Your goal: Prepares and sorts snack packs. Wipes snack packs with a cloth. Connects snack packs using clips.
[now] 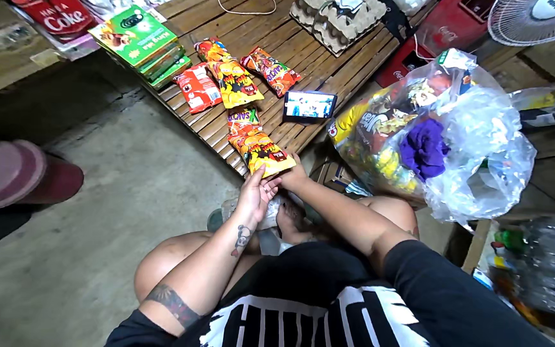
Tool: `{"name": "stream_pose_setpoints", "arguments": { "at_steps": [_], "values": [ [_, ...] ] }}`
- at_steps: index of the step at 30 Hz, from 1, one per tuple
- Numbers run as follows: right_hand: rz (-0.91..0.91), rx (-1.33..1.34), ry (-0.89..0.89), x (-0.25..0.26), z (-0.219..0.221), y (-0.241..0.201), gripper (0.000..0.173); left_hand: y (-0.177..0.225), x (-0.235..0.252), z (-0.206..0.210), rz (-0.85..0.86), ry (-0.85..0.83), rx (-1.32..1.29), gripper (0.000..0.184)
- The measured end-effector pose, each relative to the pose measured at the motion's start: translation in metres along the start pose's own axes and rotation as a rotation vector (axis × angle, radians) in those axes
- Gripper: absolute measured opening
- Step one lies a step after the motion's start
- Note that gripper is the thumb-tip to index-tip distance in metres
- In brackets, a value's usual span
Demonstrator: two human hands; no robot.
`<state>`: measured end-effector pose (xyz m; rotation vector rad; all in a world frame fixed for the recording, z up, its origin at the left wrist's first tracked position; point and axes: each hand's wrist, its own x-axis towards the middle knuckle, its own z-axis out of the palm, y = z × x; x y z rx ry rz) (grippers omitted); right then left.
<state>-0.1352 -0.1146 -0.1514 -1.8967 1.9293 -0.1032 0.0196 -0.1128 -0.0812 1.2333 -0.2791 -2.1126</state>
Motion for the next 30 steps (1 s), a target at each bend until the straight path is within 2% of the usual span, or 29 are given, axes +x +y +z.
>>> {"name": "stream_pose_setpoints", "arguments": {
  "at_steps": [4, 7, 10, 14, 17, 19, 25, 30],
  "values": [
    [-0.016, -0.085, 0.023, -0.012, -0.021, -0.004, 0.041, 0.002, 0.001, -0.001, -0.007, -0.029, 0.017, 0.039],
    [0.102, 0.019, -0.03, -0.033, -0.042, -0.002, 0.043, 0.003, -0.001, 0.0, -0.016, -0.039, 0.022, 0.043],
    [0.213, 0.442, -0.12, -0.062, -0.049, 0.023, 0.038, 0.004, -0.001, 0.0, -0.023, -0.038, 0.029, 0.045],
    [0.486, 1.28, -0.231, -0.113, -0.054, 0.049, 0.042, 0.002, 0.001, 0.001, -0.035, -0.047, 0.043, 0.044],
    [0.487, 1.624, -0.229, -0.147, -0.057, 0.055, 0.035, 0.003, -0.001, 0.002, -0.041, -0.054, 0.069, 0.043],
    [0.418, 1.689, -0.241, -0.164, -0.058, 0.057, 0.029, 0.003, 0.0, 0.001, -0.044, -0.064, 0.088, 0.041],
    [0.218, 1.649, -0.27, -0.19, -0.056, 0.06, 0.024, -0.002, 0.006, -0.001, -0.043, -0.047, 0.155, 0.04],
    [0.207, 1.618, -0.207, -0.204, -0.053, 0.045, 0.029, -0.005, 0.011, -0.001, -0.037, -0.038, 0.189, 0.046]
  ]
}}
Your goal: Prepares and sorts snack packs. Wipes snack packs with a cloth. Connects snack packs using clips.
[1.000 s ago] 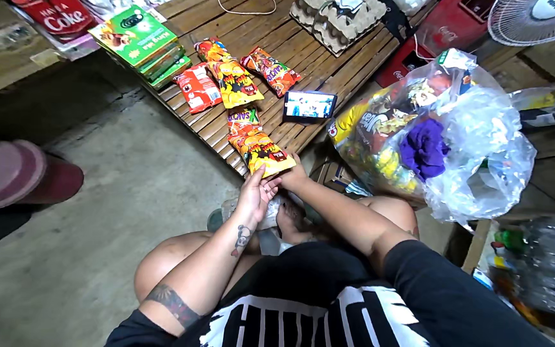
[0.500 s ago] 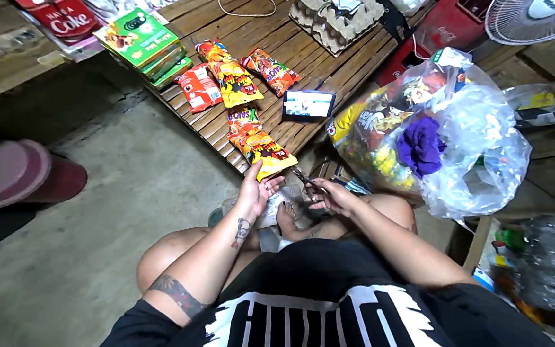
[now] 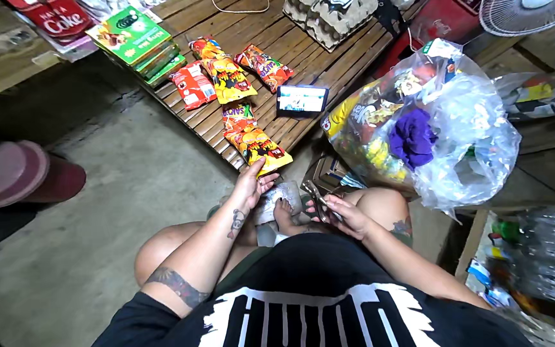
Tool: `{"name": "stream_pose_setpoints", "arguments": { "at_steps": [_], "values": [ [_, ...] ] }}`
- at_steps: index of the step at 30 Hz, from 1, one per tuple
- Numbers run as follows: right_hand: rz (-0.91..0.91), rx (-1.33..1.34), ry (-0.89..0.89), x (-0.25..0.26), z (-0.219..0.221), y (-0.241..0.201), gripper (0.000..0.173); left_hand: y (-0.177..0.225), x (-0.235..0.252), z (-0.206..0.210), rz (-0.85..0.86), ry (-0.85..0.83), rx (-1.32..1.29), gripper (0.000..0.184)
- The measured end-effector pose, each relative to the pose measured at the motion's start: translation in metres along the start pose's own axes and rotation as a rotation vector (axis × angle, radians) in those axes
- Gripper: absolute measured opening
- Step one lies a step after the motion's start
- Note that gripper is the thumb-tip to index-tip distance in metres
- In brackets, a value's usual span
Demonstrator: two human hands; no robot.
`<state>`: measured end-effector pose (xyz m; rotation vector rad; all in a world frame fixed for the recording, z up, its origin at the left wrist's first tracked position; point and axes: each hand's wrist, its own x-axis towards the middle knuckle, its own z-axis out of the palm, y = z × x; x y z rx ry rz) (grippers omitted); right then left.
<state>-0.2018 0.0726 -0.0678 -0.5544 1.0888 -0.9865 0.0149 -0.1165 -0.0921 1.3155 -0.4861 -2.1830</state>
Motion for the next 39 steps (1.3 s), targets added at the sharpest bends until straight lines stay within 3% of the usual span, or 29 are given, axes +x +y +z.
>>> {"name": "stream_pose_setpoints", "arguments": {
  "at_steps": [10, 39],
  "values": [
    [-0.091, -0.143, 0.023, -0.007, 0.01, 0.004, 0.011, -0.003, 0.003, 0.0, 0.041, -0.006, 0.01, 0.038],
    [-0.007, 0.034, 0.067, 0.0, 0.002, 0.012, 0.015, -0.006, 0.001, 0.002, 0.042, 0.002, 0.04, 0.032]
  ]
}}
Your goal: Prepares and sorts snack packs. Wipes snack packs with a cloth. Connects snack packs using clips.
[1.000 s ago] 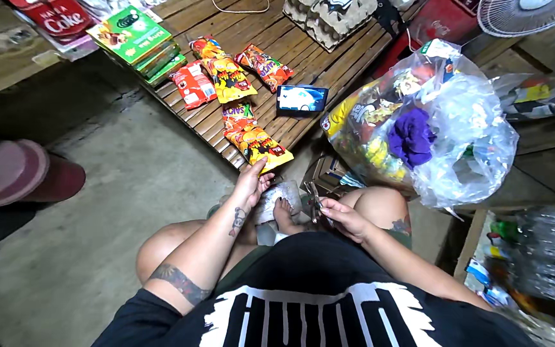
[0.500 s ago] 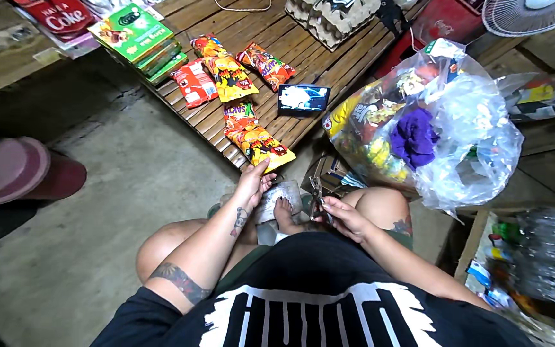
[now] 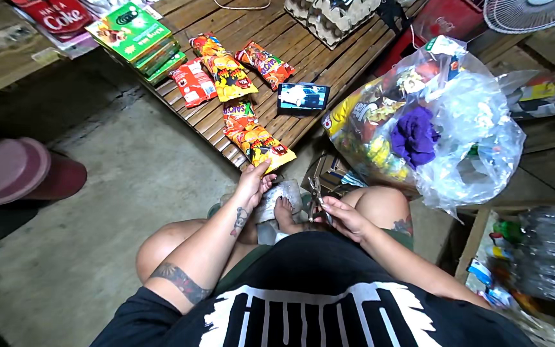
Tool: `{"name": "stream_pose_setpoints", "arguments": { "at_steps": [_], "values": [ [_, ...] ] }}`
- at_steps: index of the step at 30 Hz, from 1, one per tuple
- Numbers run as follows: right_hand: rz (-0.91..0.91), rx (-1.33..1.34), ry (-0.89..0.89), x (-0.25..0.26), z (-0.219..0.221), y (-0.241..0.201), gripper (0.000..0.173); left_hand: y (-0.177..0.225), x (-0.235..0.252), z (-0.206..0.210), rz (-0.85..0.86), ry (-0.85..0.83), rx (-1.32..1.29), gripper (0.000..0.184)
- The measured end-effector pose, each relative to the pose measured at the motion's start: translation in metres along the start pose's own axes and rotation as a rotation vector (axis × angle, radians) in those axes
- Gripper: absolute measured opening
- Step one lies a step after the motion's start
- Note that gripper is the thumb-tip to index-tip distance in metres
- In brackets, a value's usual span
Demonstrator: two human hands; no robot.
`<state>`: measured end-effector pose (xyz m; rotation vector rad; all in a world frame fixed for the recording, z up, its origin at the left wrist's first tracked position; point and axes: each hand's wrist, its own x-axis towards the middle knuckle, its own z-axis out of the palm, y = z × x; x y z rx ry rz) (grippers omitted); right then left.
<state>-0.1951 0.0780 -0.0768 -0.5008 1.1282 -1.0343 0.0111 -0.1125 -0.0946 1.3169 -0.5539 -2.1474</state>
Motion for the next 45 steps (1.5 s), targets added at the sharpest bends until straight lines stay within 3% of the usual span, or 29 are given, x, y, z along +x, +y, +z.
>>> {"name": "stream_pose_setpoints", "arguments": {
  "at_steps": [39, 45],
  "values": [
    [0.054, -0.047, 0.046, 0.0035, -0.0009, 0.0054, 0.013, -0.0011, -0.0014, 0.0007, 0.002, -0.008, 0.051, 0.032],
    [-0.004, -0.283, 0.142, 0.0033, 0.0026, 0.0048, 0.013, -0.0017, -0.0002, 0.0, 0.014, -0.024, 0.049, 0.032]
  ]
}}
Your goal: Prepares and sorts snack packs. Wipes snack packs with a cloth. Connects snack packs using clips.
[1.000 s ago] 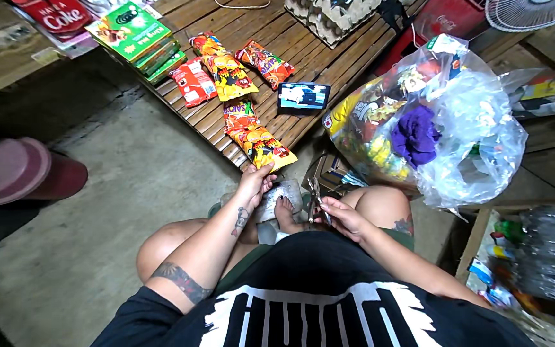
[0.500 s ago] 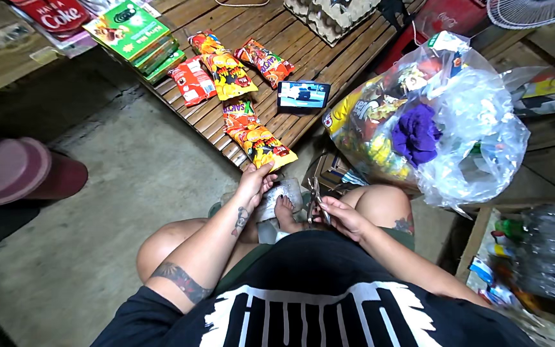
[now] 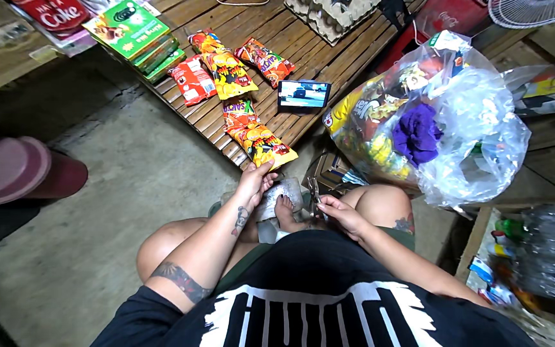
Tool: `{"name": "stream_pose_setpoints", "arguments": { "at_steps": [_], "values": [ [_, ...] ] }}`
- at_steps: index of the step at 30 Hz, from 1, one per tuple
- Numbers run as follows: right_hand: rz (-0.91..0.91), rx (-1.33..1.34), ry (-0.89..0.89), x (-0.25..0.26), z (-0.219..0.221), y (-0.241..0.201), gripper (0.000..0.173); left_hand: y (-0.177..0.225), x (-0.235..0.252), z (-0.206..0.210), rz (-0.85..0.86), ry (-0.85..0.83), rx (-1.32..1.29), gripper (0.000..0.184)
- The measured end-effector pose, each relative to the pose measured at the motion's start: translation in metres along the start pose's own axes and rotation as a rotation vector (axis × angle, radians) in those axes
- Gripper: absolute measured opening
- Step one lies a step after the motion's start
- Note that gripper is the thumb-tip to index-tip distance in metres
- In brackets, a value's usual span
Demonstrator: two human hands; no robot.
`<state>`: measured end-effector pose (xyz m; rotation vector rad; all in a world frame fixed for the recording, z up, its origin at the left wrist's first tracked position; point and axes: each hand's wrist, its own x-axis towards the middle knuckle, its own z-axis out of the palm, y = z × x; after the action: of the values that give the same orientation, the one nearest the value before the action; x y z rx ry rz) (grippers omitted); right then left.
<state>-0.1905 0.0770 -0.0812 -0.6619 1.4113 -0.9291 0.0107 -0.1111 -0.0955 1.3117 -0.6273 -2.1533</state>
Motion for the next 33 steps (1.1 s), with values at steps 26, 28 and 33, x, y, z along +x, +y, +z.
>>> {"name": "stream_pose_setpoints", "arguments": {
  "at_steps": [26, 28, 33],
  "values": [
    [0.078, -0.009, -0.058, 0.0021, 0.0008, -0.0025, 0.015, 0.0007, 0.001, -0.0004, -0.016, -0.005, -0.012, 0.035],
    [0.074, 0.006, -0.074, 0.0027, 0.0003, -0.0041, 0.016, 0.0007, 0.0009, -0.0004, -0.016, -0.005, -0.009, 0.035],
    [0.046, -0.036, -0.104, 0.004, -0.0005, -0.0064, 0.013, 0.0003, 0.0002, -0.0002, -0.011, -0.019, -0.017, 0.035]
  ]
}}
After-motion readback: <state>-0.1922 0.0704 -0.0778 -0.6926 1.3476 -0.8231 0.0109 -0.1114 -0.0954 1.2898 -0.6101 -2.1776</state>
